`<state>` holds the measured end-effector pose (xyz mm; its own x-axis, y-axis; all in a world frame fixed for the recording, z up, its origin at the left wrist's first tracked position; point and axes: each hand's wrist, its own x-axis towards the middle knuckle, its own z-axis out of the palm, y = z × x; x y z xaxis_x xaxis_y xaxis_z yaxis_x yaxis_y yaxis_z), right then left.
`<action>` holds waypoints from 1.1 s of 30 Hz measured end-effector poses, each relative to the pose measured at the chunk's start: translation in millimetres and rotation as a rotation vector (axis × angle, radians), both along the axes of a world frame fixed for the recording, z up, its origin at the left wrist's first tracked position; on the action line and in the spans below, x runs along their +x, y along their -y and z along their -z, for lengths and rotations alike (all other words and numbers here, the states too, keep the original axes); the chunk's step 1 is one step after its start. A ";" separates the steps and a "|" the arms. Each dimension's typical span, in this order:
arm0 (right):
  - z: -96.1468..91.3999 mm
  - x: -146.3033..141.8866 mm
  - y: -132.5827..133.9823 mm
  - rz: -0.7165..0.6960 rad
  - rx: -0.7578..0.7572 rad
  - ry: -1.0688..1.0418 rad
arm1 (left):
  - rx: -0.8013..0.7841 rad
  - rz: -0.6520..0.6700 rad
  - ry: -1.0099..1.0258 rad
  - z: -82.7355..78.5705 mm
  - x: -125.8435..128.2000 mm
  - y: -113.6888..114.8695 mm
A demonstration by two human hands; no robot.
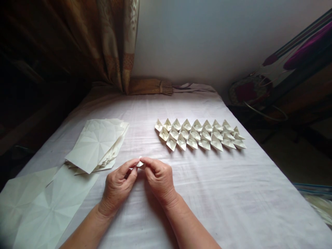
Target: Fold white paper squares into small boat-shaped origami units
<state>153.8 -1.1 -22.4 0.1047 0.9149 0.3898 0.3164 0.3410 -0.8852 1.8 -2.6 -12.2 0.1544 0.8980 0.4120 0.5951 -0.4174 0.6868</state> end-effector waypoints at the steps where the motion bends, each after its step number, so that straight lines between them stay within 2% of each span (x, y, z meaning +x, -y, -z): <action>1: -0.6 0.1 -0.4 -0.005 -0.006 -0.020 | 0.005 0.007 0.020 0.0 -0.5 -0.5; 9: -0.2 0.1 -0.6 0.002 -0.050 -0.055 | -0.078 -0.003 0.081 -3.8 -1.3 -1.9; 14: -1.7 0.9 -0.2 -0.047 -0.004 -0.060 | -0.257 0.007 0.181 -7.9 -2.4 -2.9; 18: -3.2 0.1 0.3 -0.082 0.023 -0.094 | -0.422 -0.059 0.283 -5.6 -2.0 -5.1; 21: -4.5 -1.0 0.1 -0.074 0.059 -0.096 | -0.489 -0.085 0.311 -4.1 -1.6 -6.7; 27: -5.4 -1.9 0.3 -0.061 0.071 -0.088 | -0.516 0.008 0.307 -4.7 -3.4 -7.1; 33: -2.6 -2.5 1.4 -0.072 0.082 -0.069 | -0.591 0.086 0.408 -4.7 -5.1 -7.9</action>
<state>151.3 -2.5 -19.8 0.0693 0.8866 0.4574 0.2277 0.4323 -0.8725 -3.3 5.3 -7.5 0.1719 0.9801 -0.0990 0.2249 0.0588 0.9726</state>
